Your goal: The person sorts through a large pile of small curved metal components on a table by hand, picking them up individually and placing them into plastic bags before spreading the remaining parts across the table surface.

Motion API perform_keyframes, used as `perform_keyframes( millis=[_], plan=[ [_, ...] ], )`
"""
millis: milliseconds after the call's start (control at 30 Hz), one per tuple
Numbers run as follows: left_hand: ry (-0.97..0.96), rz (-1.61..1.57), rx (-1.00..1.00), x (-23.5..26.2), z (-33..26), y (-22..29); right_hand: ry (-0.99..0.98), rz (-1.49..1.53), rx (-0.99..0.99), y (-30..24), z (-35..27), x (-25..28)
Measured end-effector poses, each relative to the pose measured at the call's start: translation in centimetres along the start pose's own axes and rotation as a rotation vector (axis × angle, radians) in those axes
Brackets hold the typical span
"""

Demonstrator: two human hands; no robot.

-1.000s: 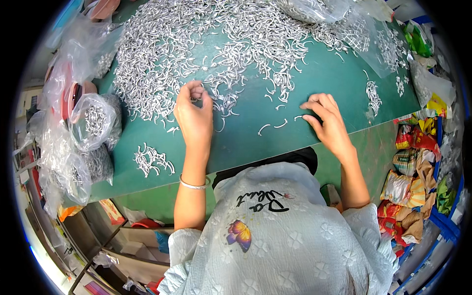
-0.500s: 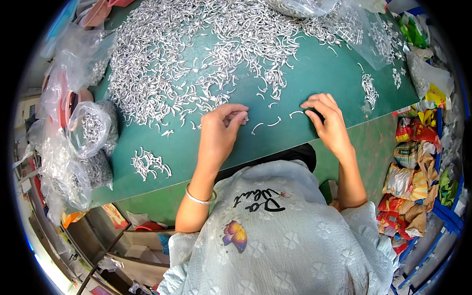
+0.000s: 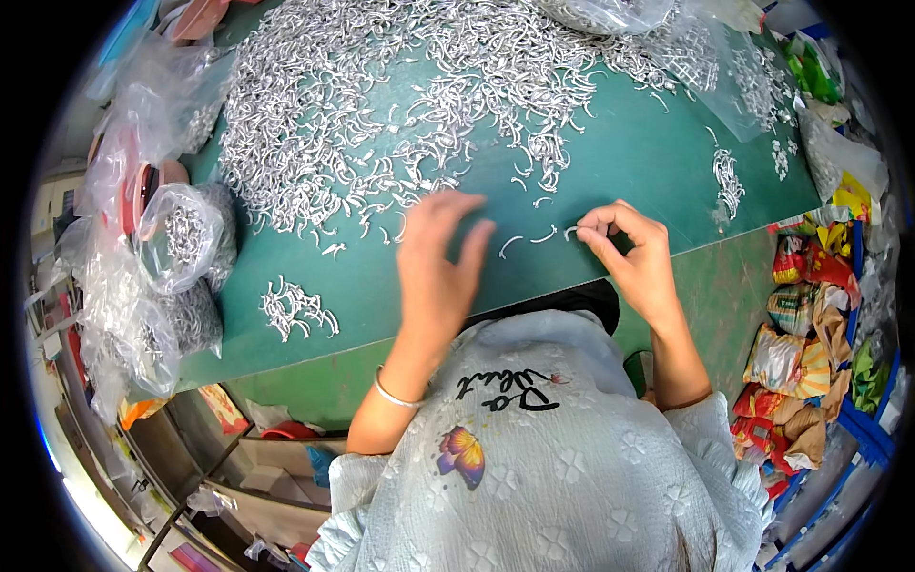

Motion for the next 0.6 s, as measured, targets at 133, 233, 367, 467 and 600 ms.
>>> perform_keyframes(
  millis=[133,233,367,467,600],
  plan=[
    [-0.165,-0.306,0.102,-1.9,-1.1,2.8,-0.012,0.101,0.073,-2.7,-0.2,-0.6],
    [-0.153,-0.346,0.074,-1.9,-1.3,2.9,-0.02,0.16,0.085,-3.5,-0.4,-0.6],
    [-0.072,-0.44,0.262,-1.0,-0.7,3.8,-0.028,0.202,0.069,-3.8,-0.5,-0.5],
    [-0.055,-0.439,0.049,-0.8,-0.8,4.0,-0.055,0.277,0.027,-3.7,-0.7,-0.7],
    [-0.107,-0.472,0.173,-0.9,-1.0,3.4,-0.082,0.406,-0.023,-3.3,-0.9,-1.1]
  ],
)
Point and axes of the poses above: each hand's wrist, its own z-axis towards the middle knuckle, its own x-axis out of the back of the hand, y = z × x, the point moved 7 cm from there along z, towards the middle knuckle, and after that the axes turned 1 degree about y, right-handed, at the moved point
